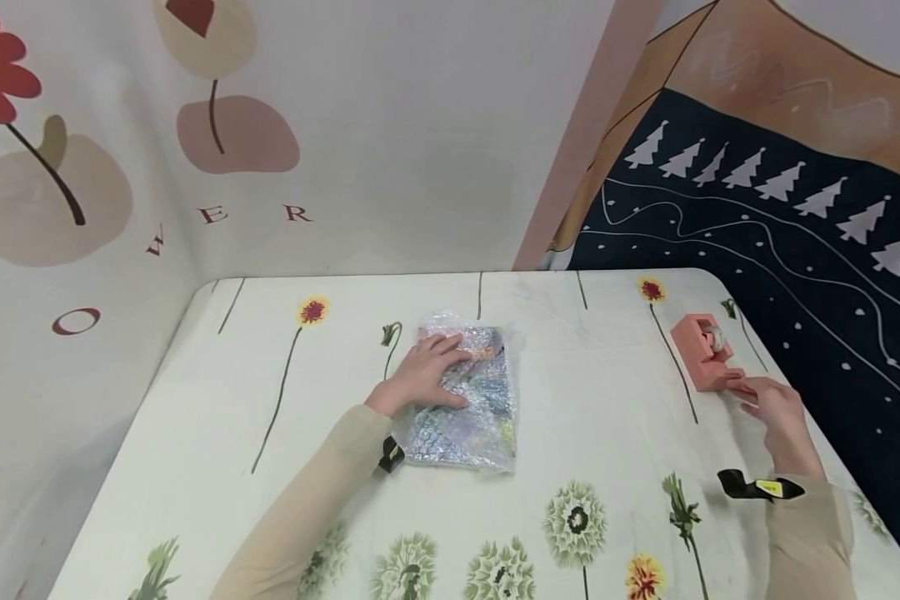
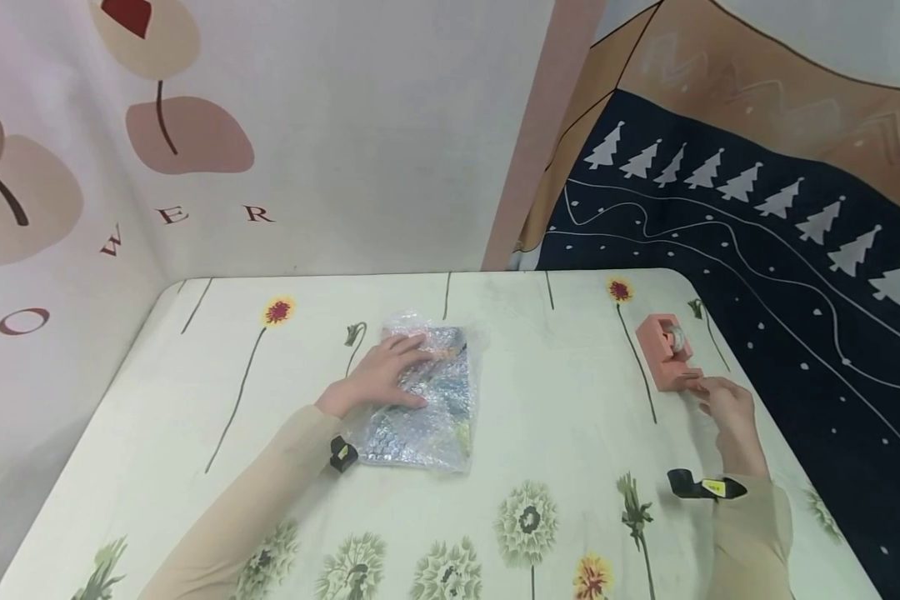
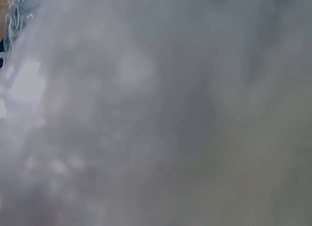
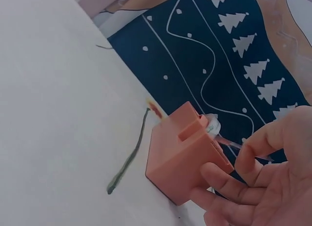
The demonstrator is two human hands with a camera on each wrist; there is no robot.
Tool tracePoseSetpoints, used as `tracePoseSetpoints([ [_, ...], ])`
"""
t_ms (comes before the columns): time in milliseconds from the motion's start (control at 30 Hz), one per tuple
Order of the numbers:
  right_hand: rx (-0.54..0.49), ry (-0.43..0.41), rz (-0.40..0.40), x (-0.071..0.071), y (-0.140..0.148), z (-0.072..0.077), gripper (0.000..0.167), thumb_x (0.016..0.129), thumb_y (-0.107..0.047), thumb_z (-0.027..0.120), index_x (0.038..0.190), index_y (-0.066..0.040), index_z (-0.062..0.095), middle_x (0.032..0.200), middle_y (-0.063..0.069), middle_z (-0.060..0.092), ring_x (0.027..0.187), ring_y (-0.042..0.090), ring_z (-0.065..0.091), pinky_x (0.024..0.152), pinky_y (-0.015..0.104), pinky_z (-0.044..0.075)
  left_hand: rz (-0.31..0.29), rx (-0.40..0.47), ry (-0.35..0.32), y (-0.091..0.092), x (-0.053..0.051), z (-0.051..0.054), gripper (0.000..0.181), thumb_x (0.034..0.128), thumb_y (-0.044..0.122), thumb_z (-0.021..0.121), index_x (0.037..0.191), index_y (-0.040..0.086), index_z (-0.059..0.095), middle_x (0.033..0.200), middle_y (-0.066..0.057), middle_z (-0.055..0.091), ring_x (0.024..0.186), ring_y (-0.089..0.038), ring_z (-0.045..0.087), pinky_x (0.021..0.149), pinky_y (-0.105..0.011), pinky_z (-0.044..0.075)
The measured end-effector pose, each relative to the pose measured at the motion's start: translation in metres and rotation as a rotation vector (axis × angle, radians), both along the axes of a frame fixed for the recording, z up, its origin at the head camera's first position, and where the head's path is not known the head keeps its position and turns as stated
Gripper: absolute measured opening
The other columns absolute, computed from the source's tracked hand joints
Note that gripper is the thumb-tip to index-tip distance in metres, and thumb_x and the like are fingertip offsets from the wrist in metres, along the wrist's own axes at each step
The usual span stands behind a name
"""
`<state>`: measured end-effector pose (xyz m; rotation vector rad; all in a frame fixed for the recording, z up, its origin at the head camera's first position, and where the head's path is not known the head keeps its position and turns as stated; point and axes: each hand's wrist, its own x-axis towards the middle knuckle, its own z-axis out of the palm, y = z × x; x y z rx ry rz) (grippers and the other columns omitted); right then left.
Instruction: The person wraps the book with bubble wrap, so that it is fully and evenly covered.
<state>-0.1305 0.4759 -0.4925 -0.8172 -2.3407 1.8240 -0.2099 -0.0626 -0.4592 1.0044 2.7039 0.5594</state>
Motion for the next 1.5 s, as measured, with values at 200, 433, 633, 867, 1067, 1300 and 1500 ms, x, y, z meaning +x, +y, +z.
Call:
tracePoseSetpoints([
  [200,-0.153,0.071,-0.002,0.008,-0.010,0.008,0.018,0.098,-0.020,0.040,0.100,-0.017,0.057,0.080,-0.018,0.066,0.074,-0.006,0.061,0.059,0.010,0.048,0.000,-0.005,-0.004,0.000,0.000,0.001,0.075,0.0749,0.045,0.075,0.138,0.013,0.047,0.153,-0.011,0.025,0.138,-0.035,0.021,0.109,-0.056,0.022],
  [433,-0.165,0.089,0.096,0.019,-0.029,0.025,0.018,0.098,-0.020,0.043,0.096,-0.019,0.061,0.084,-0.019,0.066,0.079,-0.007,0.061,0.067,0.010,0.050,0.003,-0.009,-0.002,0.000,0.001,0.002,0.076,0.0745,0.045,0.075,0.138,0.013,0.047,0.153,-0.011,0.025,0.137,-0.034,0.021,0.109,-0.056,0.023],
  [633,0.028,0.014,0.115,0.021,-0.045,0.030,0.021,0.098,-0.020,0.043,0.088,-0.012,0.061,0.080,-0.027,0.059,0.078,-0.011,0.054,0.065,0.008,0.048,0.003,-0.005,0.008,-0.001,0.000,-0.001,0.077,0.0740,0.046,0.075,0.137,0.013,0.047,0.152,-0.011,0.025,0.137,-0.035,0.022,0.109,-0.056,0.022],
  [867,0.284,-0.067,0.048,0.011,-0.057,0.031,0.025,0.099,-0.023,0.042,0.087,-0.002,0.049,0.079,-0.024,0.047,0.076,-0.005,0.044,0.053,0.012,0.043,0.011,0.004,0.013,-0.003,-0.001,-0.003,0.076,0.0739,0.046,0.075,0.137,0.014,0.048,0.152,-0.012,0.026,0.137,-0.034,0.023,0.108,-0.056,0.024],
  [1067,0.411,-0.083,0.078,0.013,-0.054,0.027,0.022,0.097,-0.016,0.047,0.080,-0.002,0.051,0.073,-0.014,0.051,0.071,0.004,0.044,0.052,0.015,0.039,0.009,0.005,0.005,-0.003,-0.002,-0.002,0.076,0.0745,0.047,0.074,0.138,0.014,0.047,0.153,-0.011,0.025,0.137,-0.034,0.021,0.109,-0.055,0.022],
  [1300,0.297,0.012,0.177,0.019,-0.042,0.022,0.022,0.096,-0.026,0.050,0.083,-0.012,0.060,0.078,-0.026,0.055,0.071,-0.005,0.049,0.059,0.010,0.042,0.007,0.012,0.009,-0.003,-0.001,0.000,0.076,0.0743,0.046,0.075,0.137,0.013,0.047,0.152,-0.012,0.026,0.137,-0.035,0.021,0.109,-0.056,0.022],
  [1500,0.303,0.018,0.241,0.026,-0.040,0.026,0.026,0.094,-0.035,0.054,0.085,-0.012,0.062,0.079,-0.026,0.053,0.075,-0.004,0.047,0.064,0.015,0.039,0.001,0.023,0.003,-0.002,0.000,-0.002,0.075,0.0742,0.045,0.075,0.137,0.013,0.048,0.152,-0.012,0.026,0.137,-0.035,0.022,0.108,-0.057,0.022],
])
